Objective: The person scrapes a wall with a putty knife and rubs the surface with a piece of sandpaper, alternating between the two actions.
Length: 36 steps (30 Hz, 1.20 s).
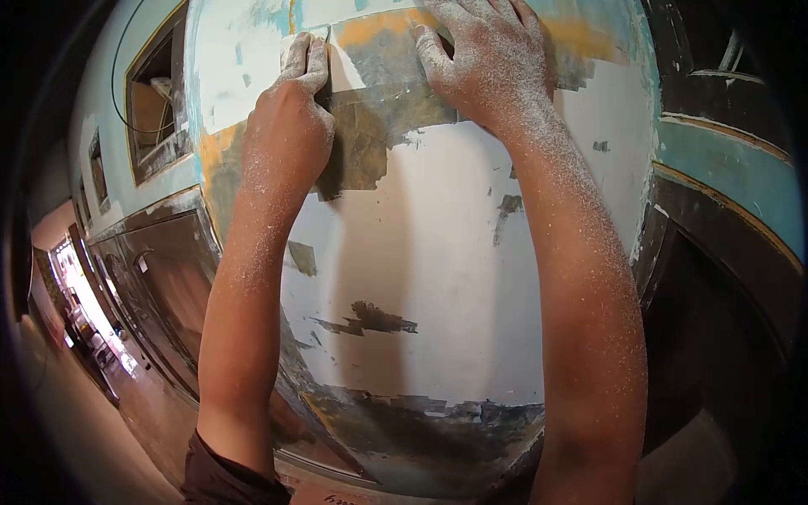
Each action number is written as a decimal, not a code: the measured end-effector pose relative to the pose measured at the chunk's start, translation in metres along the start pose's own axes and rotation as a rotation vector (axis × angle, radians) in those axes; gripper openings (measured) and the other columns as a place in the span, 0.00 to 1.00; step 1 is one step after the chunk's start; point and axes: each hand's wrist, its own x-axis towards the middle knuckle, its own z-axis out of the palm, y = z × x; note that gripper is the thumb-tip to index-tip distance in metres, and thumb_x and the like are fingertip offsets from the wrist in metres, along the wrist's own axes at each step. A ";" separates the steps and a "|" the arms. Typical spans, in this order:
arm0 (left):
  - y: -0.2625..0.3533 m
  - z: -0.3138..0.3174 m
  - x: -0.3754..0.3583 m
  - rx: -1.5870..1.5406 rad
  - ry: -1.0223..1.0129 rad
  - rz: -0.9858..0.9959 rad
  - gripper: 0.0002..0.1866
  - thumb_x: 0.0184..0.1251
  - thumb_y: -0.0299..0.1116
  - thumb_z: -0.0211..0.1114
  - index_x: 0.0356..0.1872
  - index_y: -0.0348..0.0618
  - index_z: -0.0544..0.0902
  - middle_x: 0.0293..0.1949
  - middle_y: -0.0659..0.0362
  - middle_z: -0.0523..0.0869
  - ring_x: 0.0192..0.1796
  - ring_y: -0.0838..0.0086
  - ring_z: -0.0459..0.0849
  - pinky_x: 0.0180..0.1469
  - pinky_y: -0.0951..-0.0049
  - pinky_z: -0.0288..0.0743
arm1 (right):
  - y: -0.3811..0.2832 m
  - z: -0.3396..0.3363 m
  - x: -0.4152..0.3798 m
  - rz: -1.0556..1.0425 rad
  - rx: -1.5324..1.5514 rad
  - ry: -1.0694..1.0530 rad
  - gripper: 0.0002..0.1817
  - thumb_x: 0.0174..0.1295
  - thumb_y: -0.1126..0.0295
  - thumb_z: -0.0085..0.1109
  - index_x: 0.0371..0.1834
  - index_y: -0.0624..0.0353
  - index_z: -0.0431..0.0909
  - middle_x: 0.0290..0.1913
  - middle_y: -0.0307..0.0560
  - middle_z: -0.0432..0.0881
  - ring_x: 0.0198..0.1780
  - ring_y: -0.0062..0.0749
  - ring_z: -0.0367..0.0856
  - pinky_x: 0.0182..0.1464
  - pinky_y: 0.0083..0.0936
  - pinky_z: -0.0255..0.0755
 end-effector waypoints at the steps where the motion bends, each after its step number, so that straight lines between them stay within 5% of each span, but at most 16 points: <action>1: -0.001 0.000 0.001 0.009 0.006 0.006 0.10 0.68 0.27 0.60 0.39 0.32 0.88 0.40 0.40 0.89 0.45 0.44 0.91 0.48 0.48 0.85 | -0.002 -0.002 -0.001 0.001 -0.001 -0.003 0.27 0.63 0.63 0.59 0.66 0.58 0.81 0.75 0.52 0.76 0.79 0.50 0.66 0.81 0.47 0.55; 5: -0.002 -0.004 0.004 -0.015 -0.006 0.010 0.10 0.68 0.27 0.60 0.39 0.32 0.87 0.39 0.40 0.89 0.46 0.44 0.91 0.48 0.47 0.85 | 0.003 0.001 0.000 -0.002 -0.024 -0.022 0.27 0.63 0.63 0.59 0.66 0.58 0.82 0.75 0.52 0.75 0.79 0.50 0.66 0.82 0.47 0.54; 8: -0.002 -0.009 0.000 -0.038 -0.064 -0.004 0.14 0.67 0.25 0.58 0.49 0.32 0.87 0.51 0.36 0.88 0.51 0.44 0.90 0.52 0.48 0.85 | 0.000 -0.007 0.004 0.030 0.021 -0.070 0.27 0.63 0.63 0.59 0.66 0.58 0.82 0.76 0.52 0.75 0.80 0.48 0.64 0.83 0.46 0.53; 10: -0.006 -0.004 -0.006 -0.241 0.197 0.123 0.36 0.61 0.16 0.50 0.75 0.46 0.75 0.73 0.46 0.76 0.68 0.43 0.79 0.69 0.53 0.76 | -0.001 -0.009 0.003 0.066 -0.004 -0.102 0.27 0.63 0.63 0.59 0.66 0.57 0.82 0.76 0.51 0.74 0.81 0.47 0.64 0.83 0.46 0.52; 12: -0.015 -0.005 -0.017 -0.301 0.217 0.133 0.35 0.63 0.15 0.48 0.75 0.41 0.73 0.72 0.42 0.76 0.71 0.43 0.77 0.72 0.56 0.74 | -0.004 -0.012 0.005 0.070 0.021 -0.116 0.27 0.63 0.63 0.59 0.67 0.57 0.82 0.76 0.51 0.74 0.81 0.47 0.64 0.83 0.45 0.52; 14: -0.021 -0.003 -0.028 -0.415 0.377 0.191 0.33 0.66 0.16 0.48 0.76 0.34 0.70 0.71 0.38 0.76 0.65 0.51 0.86 0.72 0.62 0.74 | -0.013 -0.023 0.006 0.110 0.082 -0.136 0.27 0.65 0.63 0.58 0.68 0.58 0.81 0.77 0.51 0.73 0.82 0.45 0.63 0.83 0.45 0.51; 15: -0.014 -0.018 -0.042 -0.578 0.188 0.037 0.34 0.69 0.16 0.47 0.79 0.33 0.65 0.71 0.34 0.76 0.54 0.60 0.92 0.69 0.65 0.78 | -0.006 -0.022 0.008 0.098 0.077 -0.205 0.29 0.66 0.63 0.57 0.71 0.59 0.78 0.79 0.52 0.70 0.83 0.46 0.60 0.84 0.46 0.50; 17: -0.004 -0.022 -0.061 -0.784 0.131 -0.033 0.35 0.70 0.15 0.46 0.80 0.34 0.63 0.71 0.34 0.76 0.50 0.63 0.93 0.64 0.66 0.82 | 0.009 -0.017 0.003 0.094 0.068 -0.286 0.30 0.68 0.62 0.56 0.73 0.59 0.75 0.81 0.53 0.68 0.84 0.47 0.58 0.84 0.47 0.48; 20: 0.013 -0.029 -0.072 -1.193 0.041 -0.172 0.35 0.74 0.15 0.46 0.83 0.34 0.55 0.68 0.41 0.78 0.47 0.62 0.94 0.52 0.70 0.88 | -0.003 -0.018 -0.006 0.021 -0.002 -0.146 0.21 0.78 0.61 0.53 0.70 0.50 0.79 0.73 0.41 0.79 0.77 0.43 0.71 0.80 0.41 0.60; 22: 0.031 -0.029 -0.072 -1.517 0.061 -0.256 0.35 0.78 0.17 0.48 0.84 0.37 0.54 0.65 0.45 0.80 0.49 0.66 0.92 0.53 0.71 0.86 | -0.034 -0.038 -0.019 0.109 0.242 -0.055 0.15 0.74 0.62 0.57 0.53 0.61 0.83 0.39 0.46 0.88 0.48 0.41 0.87 0.52 0.42 0.78; 25: 0.057 -0.016 -0.070 -1.849 0.114 -0.366 0.33 0.79 0.18 0.47 0.84 0.34 0.53 0.59 0.47 0.85 0.43 0.75 0.90 0.39 0.78 0.82 | -0.090 -0.072 -0.041 0.766 0.770 -0.465 0.21 0.77 0.58 0.59 0.63 0.61 0.75 0.40 0.50 0.88 0.45 0.33 0.85 0.53 0.31 0.76; 26: 0.060 -0.014 -0.071 -1.848 -0.007 -0.376 0.32 0.80 0.19 0.49 0.82 0.32 0.56 0.61 0.49 0.83 0.52 0.75 0.87 0.50 0.78 0.82 | -0.097 -0.074 -0.049 0.844 0.760 -0.509 0.23 0.78 0.55 0.58 0.65 0.59 0.73 0.45 0.51 0.89 0.46 0.31 0.85 0.54 0.30 0.76; 29: 0.075 0.012 -0.065 -1.947 0.051 -0.395 0.34 0.78 0.21 0.53 0.84 0.38 0.57 0.51 0.59 0.85 0.44 0.81 0.82 0.48 0.77 0.80 | -0.104 -0.081 -0.061 0.857 0.772 -0.463 0.24 0.79 0.58 0.58 0.71 0.57 0.67 0.50 0.52 0.89 0.48 0.31 0.85 0.56 0.29 0.76; 32: 0.070 0.006 -0.064 -2.154 -0.210 -0.430 0.31 0.77 0.24 0.55 0.80 0.37 0.65 0.47 0.62 0.85 0.41 0.82 0.80 0.46 0.78 0.78 | -0.103 -0.088 -0.057 1.014 0.938 -0.367 0.27 0.79 0.64 0.57 0.76 0.54 0.61 0.49 0.49 0.88 0.49 0.31 0.85 0.57 0.29 0.76; 34: 0.052 0.002 -0.063 -1.898 -0.508 -0.303 0.27 0.78 0.28 0.58 0.76 0.38 0.72 0.42 0.65 0.85 0.40 0.81 0.80 0.44 0.78 0.78 | -0.092 -0.089 -0.052 1.017 0.876 -0.413 0.30 0.79 0.69 0.56 0.80 0.50 0.56 0.50 0.48 0.88 0.51 0.30 0.85 0.58 0.28 0.77; 36: 0.026 0.008 -0.063 -1.814 -0.556 -0.292 0.21 0.78 0.31 0.61 0.68 0.39 0.82 0.41 0.63 0.88 0.42 0.81 0.84 0.44 0.77 0.79 | -0.090 -0.092 -0.046 1.049 0.883 -0.551 0.31 0.79 0.70 0.56 0.82 0.47 0.56 0.54 0.51 0.87 0.53 0.30 0.85 0.59 0.28 0.78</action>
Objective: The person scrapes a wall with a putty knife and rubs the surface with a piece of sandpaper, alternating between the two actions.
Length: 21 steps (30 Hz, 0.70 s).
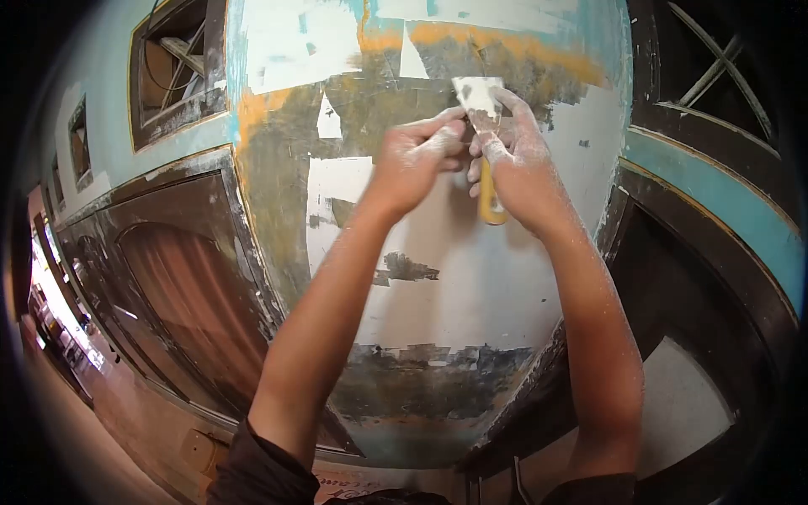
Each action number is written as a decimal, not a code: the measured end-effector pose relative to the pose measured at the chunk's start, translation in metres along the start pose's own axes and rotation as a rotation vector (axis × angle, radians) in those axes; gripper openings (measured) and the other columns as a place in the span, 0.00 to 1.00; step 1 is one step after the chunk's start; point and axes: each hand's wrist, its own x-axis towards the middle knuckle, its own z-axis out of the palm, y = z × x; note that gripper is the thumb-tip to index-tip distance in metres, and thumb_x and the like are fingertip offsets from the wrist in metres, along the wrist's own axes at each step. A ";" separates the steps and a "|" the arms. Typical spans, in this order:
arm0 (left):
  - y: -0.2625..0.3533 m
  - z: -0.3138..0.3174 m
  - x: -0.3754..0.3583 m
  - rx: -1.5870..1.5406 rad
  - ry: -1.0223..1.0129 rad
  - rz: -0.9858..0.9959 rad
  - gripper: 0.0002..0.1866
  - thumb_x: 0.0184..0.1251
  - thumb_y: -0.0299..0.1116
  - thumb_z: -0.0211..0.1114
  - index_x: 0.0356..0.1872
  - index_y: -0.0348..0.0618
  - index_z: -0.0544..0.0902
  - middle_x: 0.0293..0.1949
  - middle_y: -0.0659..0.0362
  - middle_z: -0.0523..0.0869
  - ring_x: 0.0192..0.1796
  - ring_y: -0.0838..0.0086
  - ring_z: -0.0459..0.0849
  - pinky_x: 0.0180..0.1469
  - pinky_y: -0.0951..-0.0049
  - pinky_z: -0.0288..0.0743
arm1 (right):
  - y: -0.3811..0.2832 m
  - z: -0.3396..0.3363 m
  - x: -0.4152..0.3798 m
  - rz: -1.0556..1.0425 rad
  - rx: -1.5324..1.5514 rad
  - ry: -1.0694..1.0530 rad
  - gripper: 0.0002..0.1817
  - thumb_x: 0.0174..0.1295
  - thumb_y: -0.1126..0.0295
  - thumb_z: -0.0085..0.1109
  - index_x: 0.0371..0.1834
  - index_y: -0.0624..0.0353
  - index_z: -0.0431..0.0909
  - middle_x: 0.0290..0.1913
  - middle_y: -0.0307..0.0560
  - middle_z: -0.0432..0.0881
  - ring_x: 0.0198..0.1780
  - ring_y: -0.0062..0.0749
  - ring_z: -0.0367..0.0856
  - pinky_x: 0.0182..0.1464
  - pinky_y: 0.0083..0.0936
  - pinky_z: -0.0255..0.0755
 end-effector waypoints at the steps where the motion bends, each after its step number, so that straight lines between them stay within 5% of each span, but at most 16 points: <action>1: 0.004 -0.015 -0.002 0.259 0.045 0.141 0.18 0.79 0.32 0.61 0.64 0.39 0.85 0.42 0.61 0.90 0.44 0.80 0.86 0.45 0.76 0.80 | -0.001 0.002 0.003 0.049 -0.108 0.008 0.30 0.79 0.70 0.54 0.81 0.48 0.59 0.56 0.54 0.87 0.52 0.34 0.86 0.58 0.32 0.78; 2: 0.009 -0.029 -0.004 0.517 0.090 0.285 0.16 0.79 0.33 0.61 0.60 0.40 0.88 0.43 0.59 0.92 0.46 0.80 0.88 0.45 0.75 0.81 | -0.002 0.004 0.006 0.098 -0.217 0.016 0.28 0.79 0.70 0.53 0.81 0.49 0.62 0.58 0.57 0.87 0.50 0.38 0.87 0.58 0.35 0.79; 3: 0.019 -0.040 -0.008 0.599 0.156 0.318 0.14 0.78 0.33 0.62 0.56 0.40 0.90 0.44 0.56 0.92 0.46 0.78 0.89 0.46 0.75 0.81 | 0.014 0.010 0.014 -0.232 -0.460 0.165 0.25 0.78 0.69 0.51 0.77 0.53 0.68 0.57 0.63 0.87 0.46 0.53 0.89 0.56 0.43 0.79; 6: 0.038 -0.091 -0.005 1.038 0.282 0.656 0.14 0.74 0.31 0.64 0.55 0.44 0.91 0.53 0.56 0.91 0.53 0.67 0.89 0.53 0.71 0.82 | 0.021 0.016 0.020 -0.518 -0.736 0.265 0.23 0.77 0.66 0.52 0.74 0.55 0.73 0.53 0.68 0.86 0.47 0.66 0.86 0.55 0.49 0.77; 7: 0.043 -0.101 -0.005 1.030 0.275 0.658 0.14 0.74 0.31 0.64 0.55 0.44 0.91 0.53 0.56 0.91 0.53 0.67 0.89 0.53 0.71 0.82 | 0.013 0.020 0.019 -0.388 -0.736 0.251 0.21 0.77 0.65 0.53 0.68 0.57 0.78 0.48 0.70 0.86 0.49 0.68 0.85 0.54 0.50 0.77; 9: 0.054 -0.120 -0.004 1.468 0.435 0.905 0.18 0.69 0.31 0.65 0.59 0.49 0.89 0.66 0.58 0.84 0.65 0.61 0.83 0.62 0.65 0.76 | 0.016 0.020 0.027 -0.371 -0.745 0.241 0.19 0.77 0.64 0.53 0.65 0.59 0.81 0.46 0.70 0.86 0.48 0.68 0.85 0.53 0.50 0.77; 10: 0.058 -0.132 -0.002 1.567 0.384 0.885 0.23 0.67 0.35 0.67 0.64 0.53 0.86 0.76 0.62 0.75 0.73 0.59 0.74 0.71 0.57 0.65 | 0.019 0.021 0.030 -0.358 -0.747 0.227 0.17 0.77 0.64 0.53 0.61 0.60 0.83 0.44 0.70 0.86 0.47 0.68 0.85 0.52 0.51 0.77; 13: 0.051 -0.155 0.005 1.723 0.393 0.888 0.24 0.73 0.40 0.65 0.70 0.60 0.83 0.79 0.65 0.72 0.79 0.60 0.67 0.78 0.52 0.51 | 0.018 0.029 0.031 -0.337 -0.791 0.229 0.16 0.76 0.64 0.54 0.57 0.60 0.85 0.42 0.67 0.88 0.45 0.66 0.86 0.52 0.53 0.79; 14: 0.047 -0.163 0.007 1.715 0.394 0.901 0.24 0.73 0.40 0.65 0.70 0.60 0.83 0.79 0.65 0.72 0.79 0.60 0.67 0.78 0.52 0.51 | 0.014 0.031 0.028 -0.227 -0.818 0.199 0.16 0.75 0.65 0.54 0.57 0.59 0.85 0.42 0.67 0.88 0.46 0.66 0.86 0.53 0.53 0.79; 21: 0.040 -0.167 0.007 1.719 0.430 0.910 0.23 0.77 0.41 0.59 0.71 0.66 0.81 0.80 0.70 0.71 0.82 0.65 0.64 0.81 0.54 0.48 | 0.018 0.042 0.032 -0.344 -0.824 0.257 0.16 0.75 0.67 0.52 0.56 0.60 0.85 0.41 0.68 0.87 0.45 0.66 0.86 0.51 0.54 0.78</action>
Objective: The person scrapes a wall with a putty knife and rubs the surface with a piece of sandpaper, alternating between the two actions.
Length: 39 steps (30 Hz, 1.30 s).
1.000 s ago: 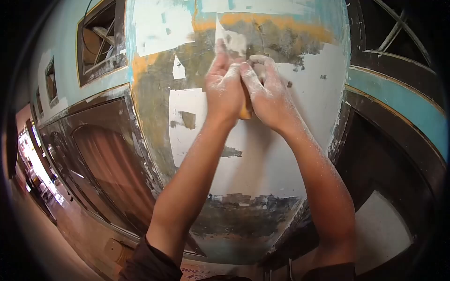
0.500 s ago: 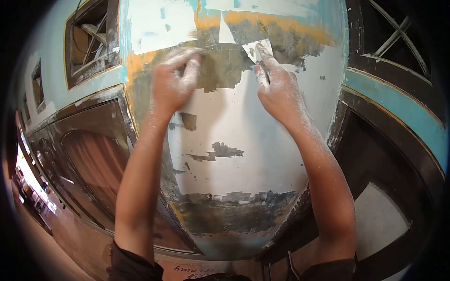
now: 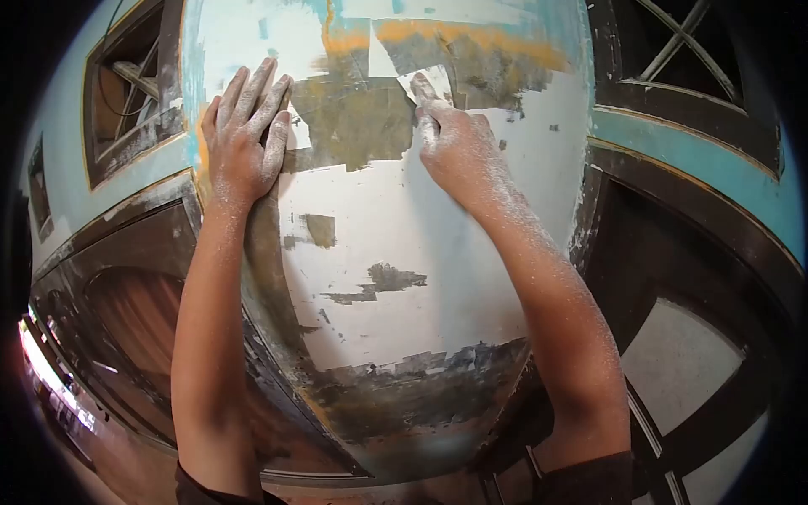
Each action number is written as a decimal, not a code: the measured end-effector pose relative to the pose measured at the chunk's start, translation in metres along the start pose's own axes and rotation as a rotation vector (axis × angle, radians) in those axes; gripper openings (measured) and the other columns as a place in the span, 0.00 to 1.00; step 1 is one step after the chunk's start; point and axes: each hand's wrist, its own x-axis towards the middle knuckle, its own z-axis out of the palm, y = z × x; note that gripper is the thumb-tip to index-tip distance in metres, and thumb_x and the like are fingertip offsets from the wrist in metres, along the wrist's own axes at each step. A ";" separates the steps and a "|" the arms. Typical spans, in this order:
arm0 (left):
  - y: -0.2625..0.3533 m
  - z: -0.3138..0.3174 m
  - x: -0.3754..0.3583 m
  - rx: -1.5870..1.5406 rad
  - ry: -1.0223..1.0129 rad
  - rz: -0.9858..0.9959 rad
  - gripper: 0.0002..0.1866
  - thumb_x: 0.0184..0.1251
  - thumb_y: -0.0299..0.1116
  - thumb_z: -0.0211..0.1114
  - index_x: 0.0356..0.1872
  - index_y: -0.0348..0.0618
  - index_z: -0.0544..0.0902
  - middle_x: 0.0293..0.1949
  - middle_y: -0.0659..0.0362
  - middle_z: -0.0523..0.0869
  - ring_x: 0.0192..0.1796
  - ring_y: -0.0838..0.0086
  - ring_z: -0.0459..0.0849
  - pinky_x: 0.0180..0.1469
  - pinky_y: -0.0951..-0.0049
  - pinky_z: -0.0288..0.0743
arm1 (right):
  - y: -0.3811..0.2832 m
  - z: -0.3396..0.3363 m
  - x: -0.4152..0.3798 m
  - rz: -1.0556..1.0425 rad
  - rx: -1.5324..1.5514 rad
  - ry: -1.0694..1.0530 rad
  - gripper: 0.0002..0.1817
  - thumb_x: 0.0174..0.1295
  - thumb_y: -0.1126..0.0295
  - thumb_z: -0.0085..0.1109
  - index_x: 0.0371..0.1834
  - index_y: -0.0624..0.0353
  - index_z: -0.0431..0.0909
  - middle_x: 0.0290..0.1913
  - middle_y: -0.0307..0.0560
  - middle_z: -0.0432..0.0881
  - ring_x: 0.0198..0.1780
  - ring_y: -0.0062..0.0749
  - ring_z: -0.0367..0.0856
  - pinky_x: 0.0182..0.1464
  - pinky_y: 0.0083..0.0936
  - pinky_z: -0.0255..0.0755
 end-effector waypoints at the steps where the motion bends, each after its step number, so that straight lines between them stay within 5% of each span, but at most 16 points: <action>1: -0.001 0.000 0.000 0.006 -0.002 0.000 0.23 0.77 0.41 0.59 0.71 0.67 0.81 0.79 0.70 0.71 0.82 0.65 0.64 0.81 0.55 0.48 | -0.005 0.000 0.000 0.040 -0.003 -0.011 0.16 0.75 0.67 0.54 0.59 0.61 0.84 0.43 0.70 0.86 0.46 0.67 0.86 0.51 0.49 0.78; 9: -0.005 0.003 -0.003 -0.003 0.007 0.000 0.23 0.75 0.42 0.61 0.70 0.67 0.82 0.79 0.71 0.72 0.82 0.67 0.64 0.81 0.55 0.48 | -0.008 -0.001 0.004 0.079 -0.053 -0.061 0.22 0.77 0.68 0.54 0.73 0.52 0.77 0.59 0.62 0.84 0.54 0.65 0.84 0.57 0.41 0.78; 11: -0.003 0.003 -0.004 -0.011 0.009 -0.005 0.24 0.75 0.42 0.61 0.70 0.67 0.82 0.79 0.71 0.72 0.82 0.67 0.65 0.82 0.55 0.48 | -0.001 0.006 0.001 -0.059 0.047 0.098 0.16 0.73 0.70 0.54 0.59 0.61 0.85 0.43 0.69 0.86 0.42 0.64 0.86 0.49 0.50 0.79; 17: -0.003 0.005 -0.004 -0.013 0.026 -0.007 0.23 0.75 0.44 0.61 0.70 0.70 0.81 0.78 0.73 0.71 0.81 0.68 0.65 0.82 0.52 0.50 | 0.002 0.004 0.007 -0.047 0.020 0.078 0.15 0.71 0.70 0.55 0.54 0.62 0.87 0.40 0.69 0.87 0.42 0.64 0.87 0.49 0.49 0.79; 19: -0.002 0.005 -0.004 -0.015 0.025 -0.010 0.24 0.75 0.41 0.61 0.71 0.67 0.81 0.79 0.72 0.72 0.82 0.66 0.65 0.81 0.54 0.50 | 0.000 0.000 0.006 0.034 -0.016 -0.051 0.23 0.77 0.68 0.53 0.73 0.54 0.76 0.66 0.60 0.80 0.66 0.60 0.80 0.67 0.37 0.73; 25: -0.001 0.006 -0.004 -0.007 0.023 -0.020 0.24 0.75 0.42 0.61 0.71 0.67 0.81 0.79 0.72 0.72 0.82 0.66 0.65 0.82 0.54 0.50 | -0.002 0.000 0.007 0.002 -0.011 -0.017 0.22 0.77 0.68 0.53 0.73 0.55 0.76 0.66 0.60 0.80 0.67 0.60 0.78 0.68 0.36 0.73; 27: -0.001 0.005 -0.004 -0.003 0.027 -0.018 0.24 0.75 0.41 0.61 0.71 0.67 0.81 0.79 0.72 0.72 0.82 0.66 0.65 0.82 0.54 0.50 | 0.004 0.004 0.011 -0.023 0.012 -0.006 0.22 0.77 0.67 0.53 0.73 0.53 0.76 0.65 0.61 0.81 0.65 0.61 0.80 0.66 0.37 0.74; 29: -0.001 0.004 -0.004 -0.017 0.027 -0.026 0.24 0.75 0.41 0.61 0.71 0.67 0.81 0.79 0.72 0.72 0.81 0.66 0.65 0.82 0.54 0.50 | 0.005 0.007 0.016 -0.081 -0.003 0.090 0.16 0.75 0.65 0.54 0.57 0.61 0.86 0.41 0.68 0.87 0.41 0.62 0.87 0.47 0.49 0.79; 30: -0.001 0.005 -0.004 -0.017 0.025 -0.025 0.24 0.75 0.41 0.61 0.71 0.67 0.81 0.79 0.72 0.72 0.81 0.66 0.65 0.82 0.54 0.50 | -0.003 0.002 0.015 0.018 -0.035 0.001 0.22 0.77 0.67 0.54 0.73 0.51 0.77 0.60 0.63 0.83 0.57 0.63 0.84 0.60 0.39 0.76; 39: -0.002 0.005 -0.005 -0.030 0.028 -0.016 0.24 0.75 0.41 0.61 0.71 0.67 0.81 0.78 0.72 0.72 0.81 0.66 0.65 0.82 0.54 0.49 | -0.004 0.003 0.021 -0.017 -0.012 0.025 0.22 0.77 0.65 0.53 0.72 0.51 0.77 0.63 0.59 0.83 0.63 0.61 0.82 0.65 0.39 0.74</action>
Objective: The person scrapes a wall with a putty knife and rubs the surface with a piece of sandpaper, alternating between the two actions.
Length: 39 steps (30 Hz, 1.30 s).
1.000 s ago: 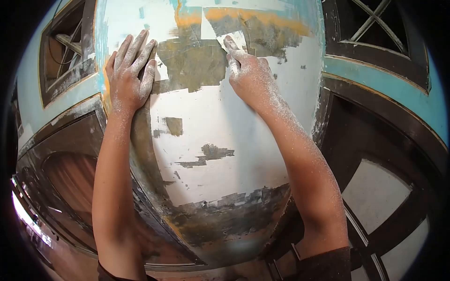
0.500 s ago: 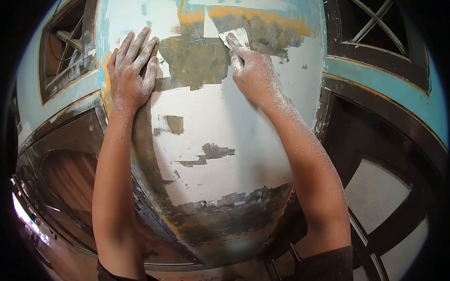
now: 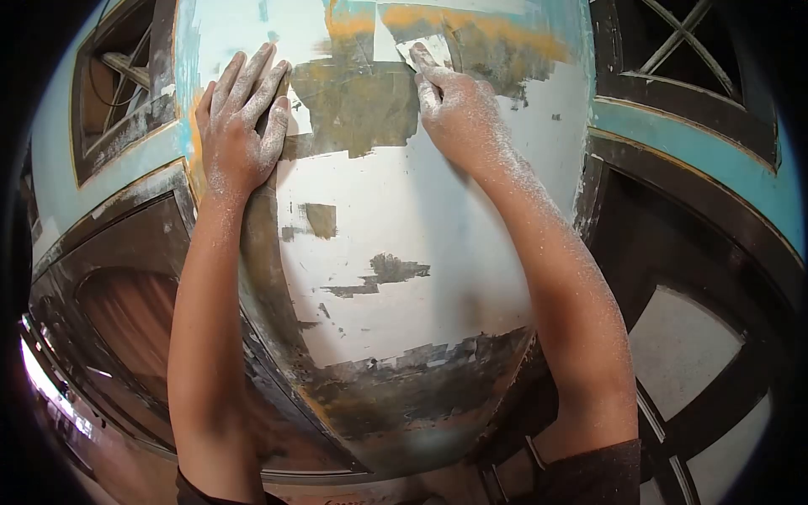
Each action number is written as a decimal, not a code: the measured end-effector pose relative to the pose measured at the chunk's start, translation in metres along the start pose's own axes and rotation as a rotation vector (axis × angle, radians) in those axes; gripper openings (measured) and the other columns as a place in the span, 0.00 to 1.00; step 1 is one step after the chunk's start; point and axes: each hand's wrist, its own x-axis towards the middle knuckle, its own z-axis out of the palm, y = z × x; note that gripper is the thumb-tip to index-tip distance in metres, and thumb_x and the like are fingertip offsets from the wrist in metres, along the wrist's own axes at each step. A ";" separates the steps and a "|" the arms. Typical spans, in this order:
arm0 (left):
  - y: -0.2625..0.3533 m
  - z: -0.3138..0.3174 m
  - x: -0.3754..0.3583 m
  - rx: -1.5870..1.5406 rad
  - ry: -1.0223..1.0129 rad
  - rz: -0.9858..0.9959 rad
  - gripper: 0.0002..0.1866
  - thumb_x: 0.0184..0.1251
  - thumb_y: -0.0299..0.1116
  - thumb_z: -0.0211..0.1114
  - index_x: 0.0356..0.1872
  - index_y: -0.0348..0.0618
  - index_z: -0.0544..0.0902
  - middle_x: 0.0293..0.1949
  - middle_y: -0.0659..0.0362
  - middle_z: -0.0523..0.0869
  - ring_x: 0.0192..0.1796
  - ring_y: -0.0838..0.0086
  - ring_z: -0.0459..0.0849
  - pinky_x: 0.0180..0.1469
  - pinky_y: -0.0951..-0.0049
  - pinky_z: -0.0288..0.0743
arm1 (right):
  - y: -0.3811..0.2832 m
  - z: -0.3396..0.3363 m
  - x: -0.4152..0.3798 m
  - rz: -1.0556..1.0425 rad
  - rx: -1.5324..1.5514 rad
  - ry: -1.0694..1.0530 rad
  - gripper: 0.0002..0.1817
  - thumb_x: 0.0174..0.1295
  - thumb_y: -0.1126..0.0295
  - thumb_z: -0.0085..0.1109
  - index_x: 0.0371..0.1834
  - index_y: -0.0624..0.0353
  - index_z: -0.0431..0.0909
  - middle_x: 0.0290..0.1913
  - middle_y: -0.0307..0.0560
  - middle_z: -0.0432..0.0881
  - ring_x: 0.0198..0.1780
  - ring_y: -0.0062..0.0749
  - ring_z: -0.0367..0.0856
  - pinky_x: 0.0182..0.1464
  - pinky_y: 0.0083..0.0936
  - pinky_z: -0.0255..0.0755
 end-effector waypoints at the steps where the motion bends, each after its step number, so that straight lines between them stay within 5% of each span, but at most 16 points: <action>1: 0.000 0.000 0.000 0.002 0.001 0.001 0.24 0.75 0.41 0.61 0.71 0.67 0.81 0.79 0.72 0.72 0.81 0.66 0.65 0.82 0.53 0.49 | 0.001 0.000 0.000 -0.001 0.000 -0.001 0.22 0.77 0.65 0.53 0.72 0.51 0.77 0.63 0.59 0.83 0.63 0.61 0.82 0.65 0.39 0.74; 7: -0.001 0.001 0.000 0.009 -0.001 0.002 0.24 0.75 0.41 0.60 0.72 0.68 0.80 0.79 0.72 0.72 0.81 0.66 0.65 0.82 0.53 0.49 | -0.006 -0.005 0.007 -0.011 -0.064 0.004 0.22 0.78 0.64 0.52 0.72 0.46 0.78 0.56 0.65 0.85 0.55 0.62 0.86 0.60 0.39 0.76; 9: -0.001 0.001 0.000 0.007 -0.001 0.003 0.24 0.75 0.41 0.61 0.72 0.67 0.80 0.79 0.72 0.72 0.81 0.66 0.65 0.82 0.53 0.49 | -0.007 -0.005 0.006 -0.029 -0.037 0.035 0.17 0.74 0.66 0.54 0.57 0.60 0.87 0.43 0.67 0.87 0.44 0.61 0.87 0.52 0.46 0.79; 16: 0.000 0.000 0.000 0.002 0.001 -0.001 0.24 0.75 0.41 0.61 0.71 0.67 0.81 0.78 0.71 0.72 0.81 0.66 0.65 0.82 0.53 0.50 | 0.002 -0.001 0.013 -0.123 -0.014 0.091 0.19 0.73 0.66 0.54 0.61 0.57 0.85 0.45 0.67 0.87 0.46 0.63 0.87 0.55 0.47 0.79; 18: 0.000 0.000 0.000 0.002 0.000 -0.007 0.24 0.75 0.41 0.61 0.71 0.67 0.81 0.78 0.71 0.73 0.81 0.66 0.65 0.82 0.53 0.50 | -0.001 -0.004 0.012 -0.059 -0.035 0.032 0.23 0.77 0.63 0.53 0.74 0.41 0.77 0.52 0.65 0.86 0.49 0.64 0.85 0.58 0.41 0.77; 20: -0.001 0.002 0.000 0.012 0.010 -0.013 0.22 0.75 0.45 0.60 0.69 0.71 0.82 0.78 0.74 0.72 0.81 0.68 0.65 0.83 0.53 0.49 | -0.006 -0.006 0.013 -0.068 -0.043 0.029 0.23 0.77 0.62 0.53 0.74 0.42 0.77 0.51 0.66 0.86 0.47 0.64 0.85 0.57 0.41 0.77; 22: 0.001 -0.001 0.000 0.005 -0.004 -0.014 0.24 0.75 0.41 0.62 0.70 0.67 0.81 0.78 0.71 0.73 0.81 0.66 0.65 0.82 0.53 0.50 | -0.010 -0.008 0.020 -0.071 -0.030 0.028 0.17 0.73 0.65 0.54 0.57 0.56 0.87 0.43 0.64 0.88 0.43 0.61 0.87 0.51 0.47 0.79; 27: 0.001 0.000 -0.001 0.012 0.004 -0.013 0.24 0.75 0.42 0.62 0.70 0.67 0.81 0.78 0.72 0.73 0.81 0.66 0.65 0.82 0.53 0.50 | -0.003 -0.002 0.019 -0.144 -0.046 0.127 0.17 0.73 0.64 0.53 0.55 0.61 0.87 0.43 0.65 0.88 0.45 0.61 0.87 0.53 0.48 0.79; 38: 0.001 -0.001 -0.001 -0.002 0.010 -0.013 0.24 0.73 0.42 0.63 0.70 0.66 0.82 0.78 0.72 0.73 0.81 0.65 0.66 0.82 0.53 0.50 | -0.005 -0.004 0.024 -0.192 -0.062 0.121 0.19 0.74 0.63 0.52 0.61 0.58 0.85 0.48 0.65 0.87 0.48 0.63 0.86 0.56 0.48 0.79; 39: 0.001 0.000 -0.001 -0.009 0.012 -0.014 0.24 0.73 0.42 0.63 0.70 0.66 0.82 0.78 0.72 0.73 0.81 0.65 0.66 0.82 0.53 0.50 | -0.012 -0.010 0.029 -0.033 -0.104 -0.021 0.23 0.77 0.62 0.52 0.73 0.44 0.77 0.56 0.63 0.86 0.54 0.65 0.84 0.62 0.42 0.76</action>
